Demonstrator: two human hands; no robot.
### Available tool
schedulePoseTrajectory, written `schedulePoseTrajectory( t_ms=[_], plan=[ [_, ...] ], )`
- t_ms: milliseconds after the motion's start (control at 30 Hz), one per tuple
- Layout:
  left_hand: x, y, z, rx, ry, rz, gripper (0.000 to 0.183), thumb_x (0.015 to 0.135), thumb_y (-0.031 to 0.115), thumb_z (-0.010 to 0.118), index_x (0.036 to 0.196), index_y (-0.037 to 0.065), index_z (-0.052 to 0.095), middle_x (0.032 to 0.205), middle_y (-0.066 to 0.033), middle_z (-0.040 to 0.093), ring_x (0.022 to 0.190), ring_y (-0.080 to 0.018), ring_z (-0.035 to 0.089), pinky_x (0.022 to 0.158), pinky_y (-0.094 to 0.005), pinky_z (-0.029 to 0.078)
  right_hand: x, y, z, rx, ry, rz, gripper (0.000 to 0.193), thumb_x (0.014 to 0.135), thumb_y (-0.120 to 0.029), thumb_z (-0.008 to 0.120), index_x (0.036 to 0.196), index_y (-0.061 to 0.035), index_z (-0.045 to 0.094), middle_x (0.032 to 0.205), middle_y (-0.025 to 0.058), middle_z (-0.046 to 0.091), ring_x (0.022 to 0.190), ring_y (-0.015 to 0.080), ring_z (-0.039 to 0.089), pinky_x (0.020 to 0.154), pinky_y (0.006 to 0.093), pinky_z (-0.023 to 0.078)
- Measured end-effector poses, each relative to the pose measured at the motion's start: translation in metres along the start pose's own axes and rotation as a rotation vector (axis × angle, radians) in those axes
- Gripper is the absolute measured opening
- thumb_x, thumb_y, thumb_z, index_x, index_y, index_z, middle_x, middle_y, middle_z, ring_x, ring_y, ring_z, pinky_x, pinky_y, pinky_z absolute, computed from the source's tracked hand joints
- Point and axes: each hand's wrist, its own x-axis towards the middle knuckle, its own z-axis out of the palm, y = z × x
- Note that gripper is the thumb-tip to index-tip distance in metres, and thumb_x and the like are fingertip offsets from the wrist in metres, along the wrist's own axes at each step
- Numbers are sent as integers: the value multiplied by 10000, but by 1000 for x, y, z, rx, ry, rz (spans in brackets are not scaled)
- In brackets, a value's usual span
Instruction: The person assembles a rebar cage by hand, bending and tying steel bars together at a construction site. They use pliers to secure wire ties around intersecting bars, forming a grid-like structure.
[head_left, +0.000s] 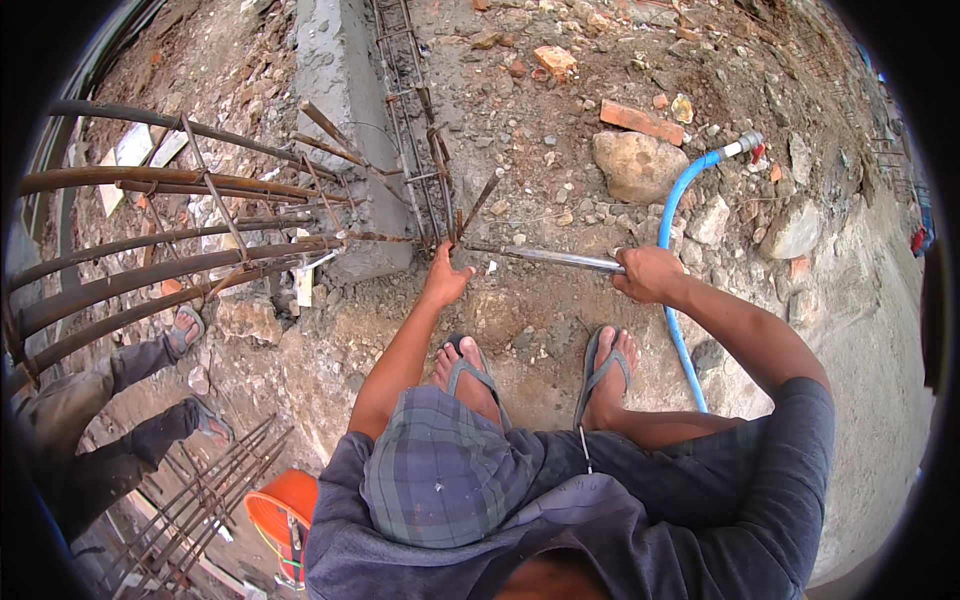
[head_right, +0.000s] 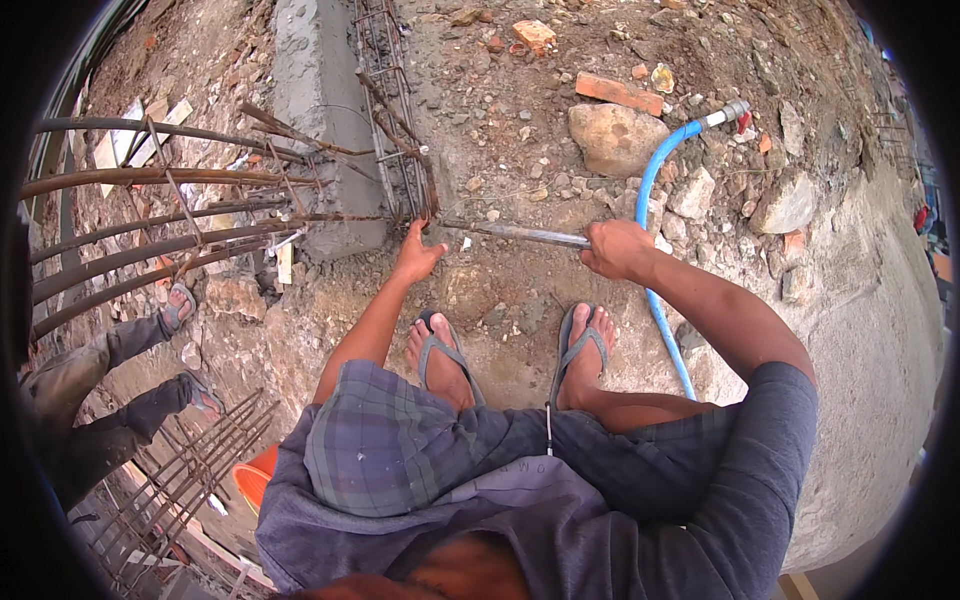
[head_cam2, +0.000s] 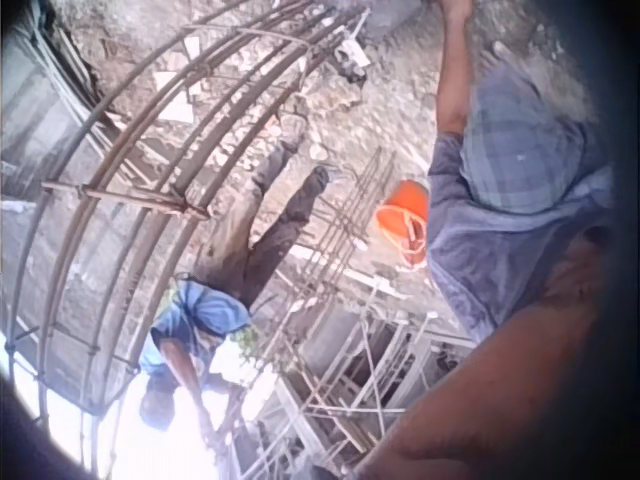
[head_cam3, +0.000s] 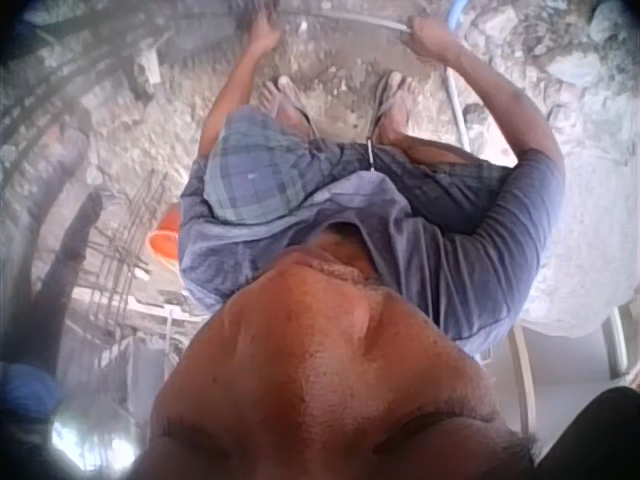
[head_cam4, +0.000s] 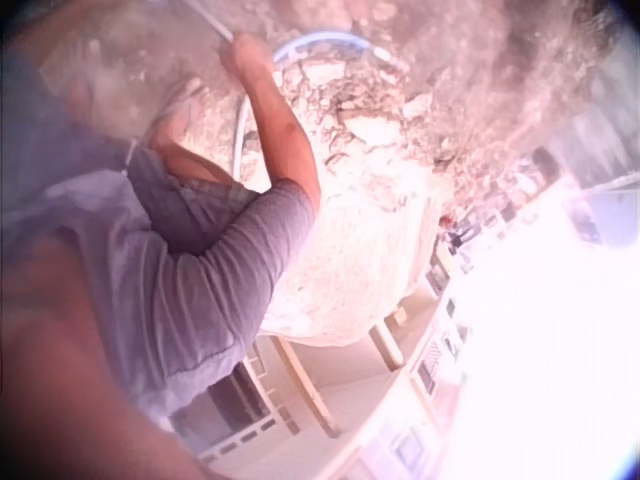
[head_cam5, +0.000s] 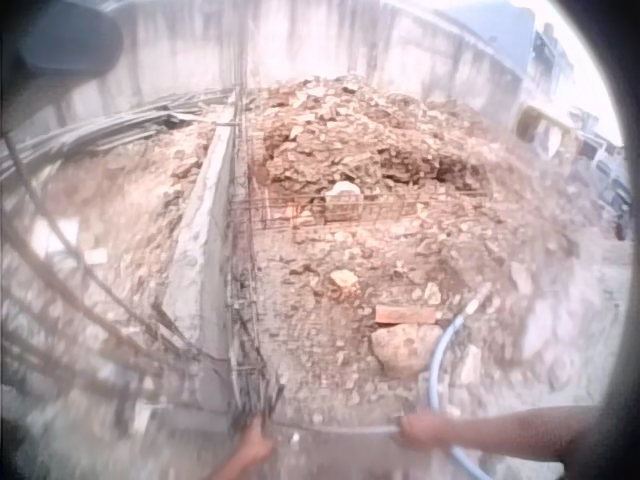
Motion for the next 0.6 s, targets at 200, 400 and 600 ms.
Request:
schedulePoseTrajectory(
  t_ms=[200,400,600],
  plan=[
    [-35,-9,10,-427,65,-99,670,931,177,725,1504,14,419,1381,-130,608,977,-173,699,829,-335,551,47,6,9,160,-111,-95,443,883,-419,680,1057,-16,736,969,271,724,935,430,705,877,488,554],
    [-51,35,22,-715,-83,-280,585,973,278,711,1438,-4,496,1232,-89,696,858,-97,667,699,-259,516,54,10,9,219,-231,-124,594,868,-537,697,1117,1,739,961,253,736,958,373,705,883,473,535],
    [-34,37,12,-750,-147,-338,631,982,367,707,1426,-27,493,1225,-93,695,856,-115,686,642,-248,531,72,8,8,394,-417,-130,541,881,-492,749,1058,19,731,716,116,679,623,250,674,603,406,544]
  ],
)
